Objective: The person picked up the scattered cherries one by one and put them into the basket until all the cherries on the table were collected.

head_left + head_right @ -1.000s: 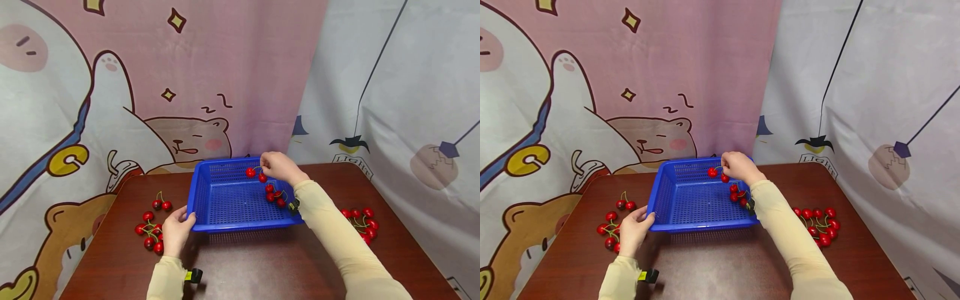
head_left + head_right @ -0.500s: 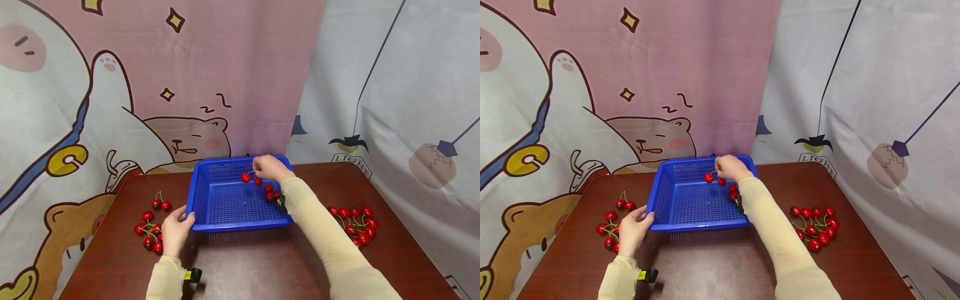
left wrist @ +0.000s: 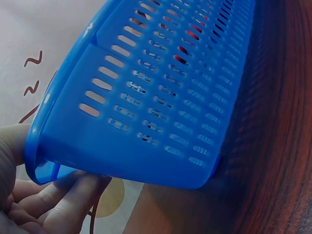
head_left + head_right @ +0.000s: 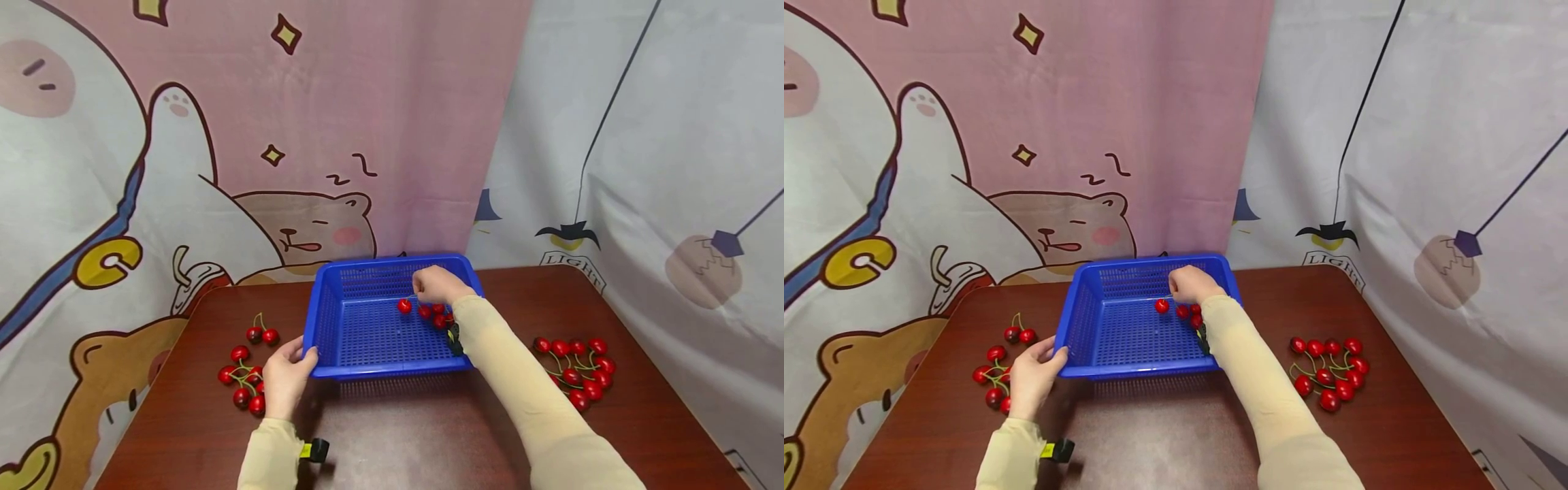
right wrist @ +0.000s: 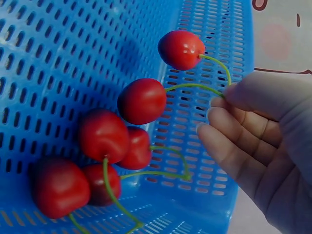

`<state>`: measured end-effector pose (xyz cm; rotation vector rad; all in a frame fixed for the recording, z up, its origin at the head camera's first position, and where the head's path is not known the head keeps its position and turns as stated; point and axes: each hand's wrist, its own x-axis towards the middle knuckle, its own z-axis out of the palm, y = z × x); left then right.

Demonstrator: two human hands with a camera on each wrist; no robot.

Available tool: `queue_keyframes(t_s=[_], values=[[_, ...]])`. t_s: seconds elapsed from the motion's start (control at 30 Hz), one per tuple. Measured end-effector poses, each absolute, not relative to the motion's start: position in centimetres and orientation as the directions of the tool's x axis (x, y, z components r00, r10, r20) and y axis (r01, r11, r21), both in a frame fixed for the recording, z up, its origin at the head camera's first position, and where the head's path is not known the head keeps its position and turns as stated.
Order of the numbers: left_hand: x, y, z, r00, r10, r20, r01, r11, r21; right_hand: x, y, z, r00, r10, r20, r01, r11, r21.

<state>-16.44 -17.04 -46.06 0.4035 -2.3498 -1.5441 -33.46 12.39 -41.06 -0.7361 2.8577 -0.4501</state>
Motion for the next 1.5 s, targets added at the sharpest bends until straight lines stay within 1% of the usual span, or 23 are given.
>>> queue_keyframes(t_s=[0.1,0.23,0.43,0.53,0.77,1.07,1.17,1.5], values=[[-16.5,-17.0,-46.1,-0.915,-0.393,0.093,-0.071,0.384,0.921,-33.5,12.6,-41.4,-0.864,-0.496,-0.089,-0.445,0.834,-0.328],[-16.5,-17.0,-46.1,-0.915,-0.393,0.086,-0.077,0.382,0.921,-33.6,12.9,-41.7,-0.864,-0.496,-0.087,-0.451,0.839,-0.303],[-16.5,-17.0,-46.1,-0.916,-0.39,0.089,-0.076,0.388,0.919,-33.2,13.0,-41.2,-0.874,-0.475,-0.101,-0.428,0.852,-0.302],[-16.4,-17.0,-46.1,-0.916,-0.392,0.083,-0.083,0.389,0.917,-33.0,13.2,-40.9,-0.868,-0.486,-0.1,-0.438,0.845,-0.306],[-16.4,-17.1,-46.1,-0.916,-0.391,0.093,-0.073,0.39,0.918,-32.6,14.1,-39.6,-0.82,-0.571,-0.04,-0.531,0.785,-0.32],[-16.4,-17.1,-46.1,-0.916,-0.391,0.09,-0.072,0.381,0.922,-31.4,16.1,-37.0,-0.773,-0.634,0.017,-0.599,0.721,-0.349],[-16.4,-17.1,-46.2,-0.916,-0.39,0.091,-0.071,0.381,0.922,-30.9,17.0,-36.4,-0.768,-0.639,0.042,-0.606,0.704,-0.371],[-16.5,-17.1,-46.2,-0.916,-0.391,0.091,-0.075,0.388,0.919,-28.3,21.0,-35.6,-0.794,-0.597,0.112,-0.583,0.697,-0.418]])
